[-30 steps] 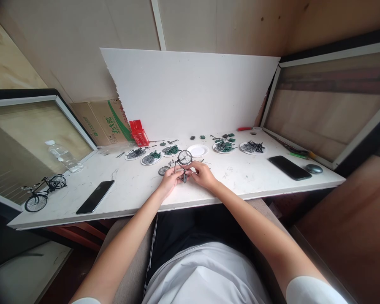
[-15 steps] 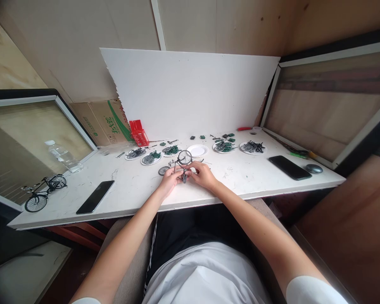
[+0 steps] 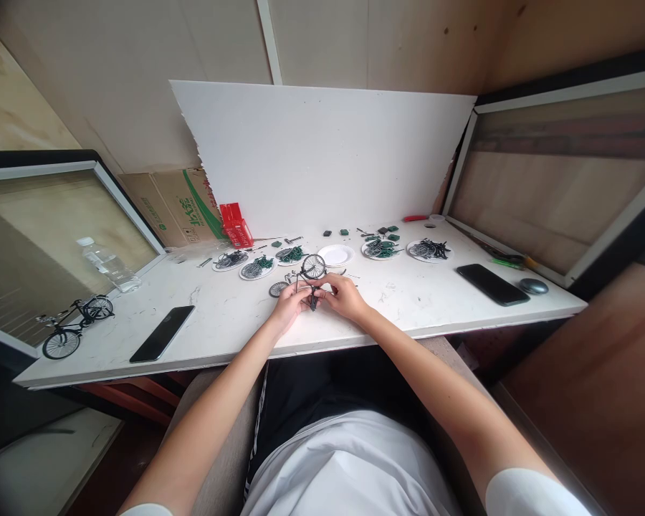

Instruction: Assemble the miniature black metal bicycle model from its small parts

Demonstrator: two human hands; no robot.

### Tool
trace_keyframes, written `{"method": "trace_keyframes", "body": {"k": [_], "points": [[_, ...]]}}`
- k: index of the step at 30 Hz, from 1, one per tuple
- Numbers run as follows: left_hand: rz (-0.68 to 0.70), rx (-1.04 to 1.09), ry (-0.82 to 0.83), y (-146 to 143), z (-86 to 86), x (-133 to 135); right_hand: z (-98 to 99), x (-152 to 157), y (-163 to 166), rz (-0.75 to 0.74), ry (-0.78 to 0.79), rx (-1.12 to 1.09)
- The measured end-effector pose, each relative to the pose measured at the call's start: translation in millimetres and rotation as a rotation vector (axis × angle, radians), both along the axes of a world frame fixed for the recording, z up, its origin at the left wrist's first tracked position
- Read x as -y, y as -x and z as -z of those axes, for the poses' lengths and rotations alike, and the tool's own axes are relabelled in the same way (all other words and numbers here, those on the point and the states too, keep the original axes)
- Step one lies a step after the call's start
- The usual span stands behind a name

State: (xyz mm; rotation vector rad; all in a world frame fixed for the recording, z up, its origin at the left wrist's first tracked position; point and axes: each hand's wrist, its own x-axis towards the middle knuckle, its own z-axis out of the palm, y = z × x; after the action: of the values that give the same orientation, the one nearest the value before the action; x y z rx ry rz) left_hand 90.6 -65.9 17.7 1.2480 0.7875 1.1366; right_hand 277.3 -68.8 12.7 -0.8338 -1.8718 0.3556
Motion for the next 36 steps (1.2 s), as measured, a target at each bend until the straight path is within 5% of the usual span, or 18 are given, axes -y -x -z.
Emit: {"method": "trace_keyframes", "body": {"k": [36], "points": [[-0.075, -0.034, -0.047, -1.6, 5.3, -3.9, 5.3, -5.1, -1.4, 0.033, -0.068, -0.035]]}}
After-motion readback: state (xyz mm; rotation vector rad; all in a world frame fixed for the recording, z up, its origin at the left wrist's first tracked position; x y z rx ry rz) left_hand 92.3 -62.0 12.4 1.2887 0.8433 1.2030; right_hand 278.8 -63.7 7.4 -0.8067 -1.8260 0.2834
